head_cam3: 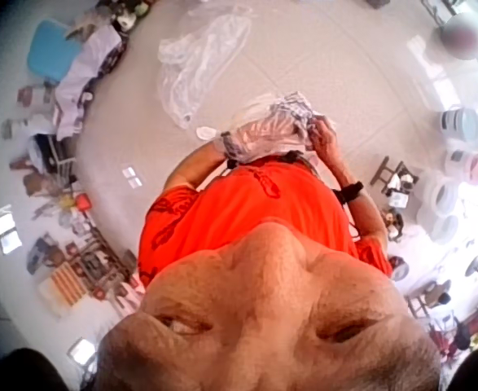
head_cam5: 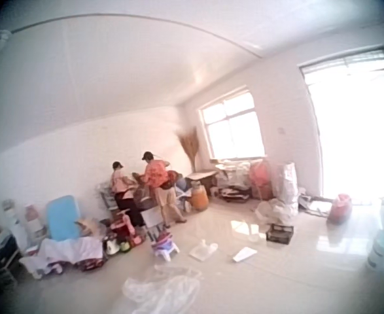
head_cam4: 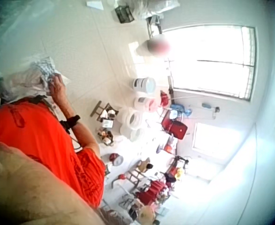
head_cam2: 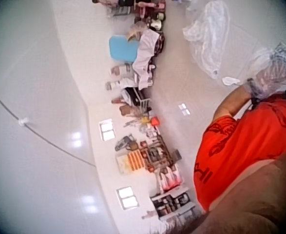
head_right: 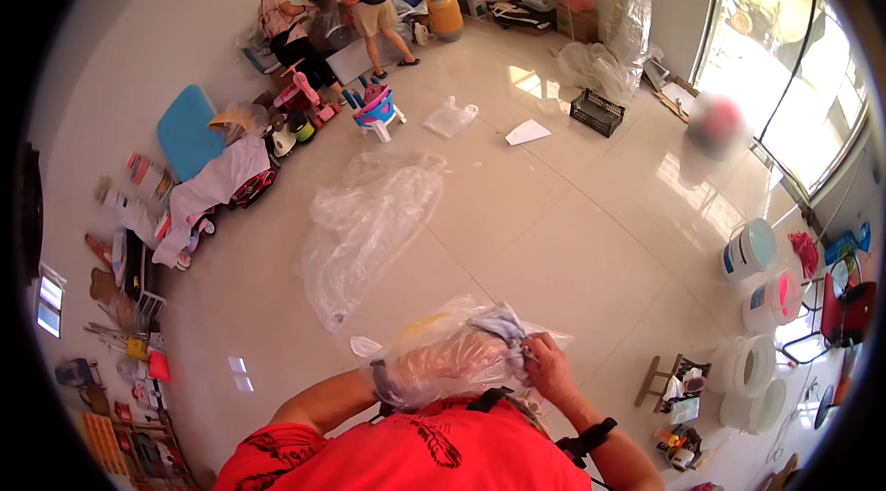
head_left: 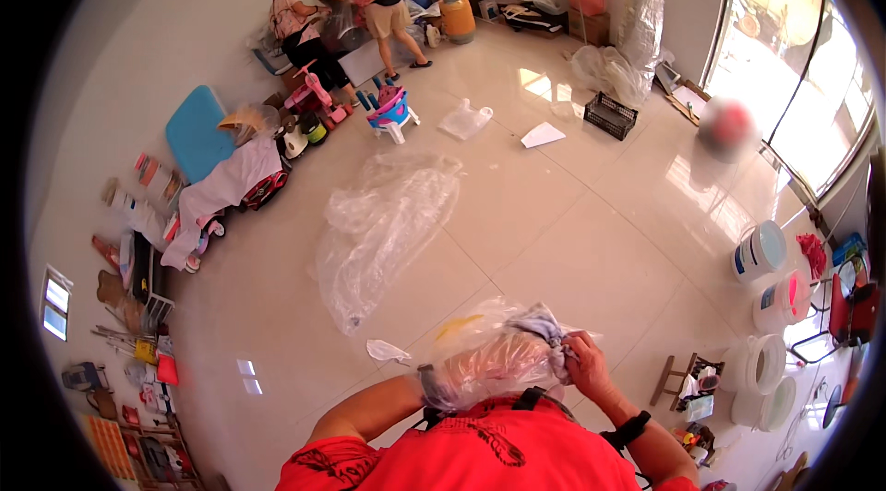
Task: The person removes a large plastic bag from a red child's tricycle, unfolds the handlebars and frame, and wipes the parts with a cloth.
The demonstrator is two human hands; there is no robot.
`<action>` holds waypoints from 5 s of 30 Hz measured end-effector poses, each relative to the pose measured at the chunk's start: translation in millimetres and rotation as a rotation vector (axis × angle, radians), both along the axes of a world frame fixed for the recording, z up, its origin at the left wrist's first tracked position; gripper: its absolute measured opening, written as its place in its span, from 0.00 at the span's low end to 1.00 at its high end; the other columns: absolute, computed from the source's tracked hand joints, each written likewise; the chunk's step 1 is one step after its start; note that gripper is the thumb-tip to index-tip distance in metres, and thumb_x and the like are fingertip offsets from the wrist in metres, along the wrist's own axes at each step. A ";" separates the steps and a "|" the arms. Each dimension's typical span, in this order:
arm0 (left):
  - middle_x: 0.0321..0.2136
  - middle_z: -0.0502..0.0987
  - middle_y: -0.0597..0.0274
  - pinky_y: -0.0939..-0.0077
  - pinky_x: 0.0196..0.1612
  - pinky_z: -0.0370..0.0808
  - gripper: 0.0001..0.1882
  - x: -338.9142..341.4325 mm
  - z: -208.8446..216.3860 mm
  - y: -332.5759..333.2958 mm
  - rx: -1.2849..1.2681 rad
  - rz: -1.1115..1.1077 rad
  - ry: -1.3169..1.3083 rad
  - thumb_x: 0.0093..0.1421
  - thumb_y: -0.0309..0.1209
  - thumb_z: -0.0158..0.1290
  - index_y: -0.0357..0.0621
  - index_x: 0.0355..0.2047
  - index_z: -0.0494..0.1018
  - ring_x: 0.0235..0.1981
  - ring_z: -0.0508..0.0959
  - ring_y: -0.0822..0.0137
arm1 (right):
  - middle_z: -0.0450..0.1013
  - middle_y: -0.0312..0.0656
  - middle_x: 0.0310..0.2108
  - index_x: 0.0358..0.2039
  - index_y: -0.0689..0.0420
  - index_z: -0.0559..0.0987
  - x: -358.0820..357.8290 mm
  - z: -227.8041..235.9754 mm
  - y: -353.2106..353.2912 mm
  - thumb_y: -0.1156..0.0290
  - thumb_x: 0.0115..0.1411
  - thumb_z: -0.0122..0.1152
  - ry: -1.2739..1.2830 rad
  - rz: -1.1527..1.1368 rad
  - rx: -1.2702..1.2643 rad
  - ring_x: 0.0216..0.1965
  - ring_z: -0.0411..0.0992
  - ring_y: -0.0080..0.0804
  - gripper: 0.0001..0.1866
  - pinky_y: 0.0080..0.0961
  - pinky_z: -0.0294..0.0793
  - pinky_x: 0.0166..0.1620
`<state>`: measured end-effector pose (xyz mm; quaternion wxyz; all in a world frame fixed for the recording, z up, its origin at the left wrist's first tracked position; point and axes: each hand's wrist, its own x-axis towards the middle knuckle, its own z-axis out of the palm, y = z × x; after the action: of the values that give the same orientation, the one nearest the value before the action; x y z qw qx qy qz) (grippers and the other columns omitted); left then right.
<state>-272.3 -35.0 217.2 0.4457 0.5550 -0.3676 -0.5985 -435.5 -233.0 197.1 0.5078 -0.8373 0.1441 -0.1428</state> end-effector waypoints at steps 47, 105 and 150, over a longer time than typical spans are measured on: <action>0.58 0.63 0.53 0.64 0.62 0.61 0.28 25.8 -40.8 79.5 0.010 0.078 0.510 0.65 0.38 0.48 0.41 0.61 0.57 0.59 0.65 0.60 | 0.73 0.33 0.32 0.41 0.62 0.77 -74.0 -35.9 -61.0 0.78 0.58 0.48 -0.206 -0.657 0.575 0.34 0.69 0.18 0.12 0.15 0.69 0.39; 0.42 0.78 0.56 0.87 0.11 0.55 0.26 547.4 3.1 53.8 0.132 0.948 -0.258 0.67 0.38 0.41 0.45 0.63 0.54 0.09 0.56 0.82 | 0.77 0.52 0.30 0.38 0.59 0.80 130.1 -148.4 -131.3 0.61 0.50 0.62 0.873 -0.227 0.172 0.33 0.76 0.44 0.18 0.34 0.74 0.38; 0.44 0.77 0.53 0.71 0.37 0.75 0.19 944.5 -4.8 38.1 0.362 0.700 -1.054 0.59 0.26 0.42 0.44 0.50 0.72 0.41 0.79 0.62 | 0.75 0.59 0.33 0.65 0.56 0.52 327.1 -181.8 -50.8 0.63 0.47 0.64 1.037 -0.327 0.073 0.36 0.75 0.53 0.47 0.42 0.73 0.41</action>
<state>672.2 3.1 212.4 0.2740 0.9268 -0.2277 -0.1187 -108.4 -283.8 15.3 0.3701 -0.7463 0.5089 0.2169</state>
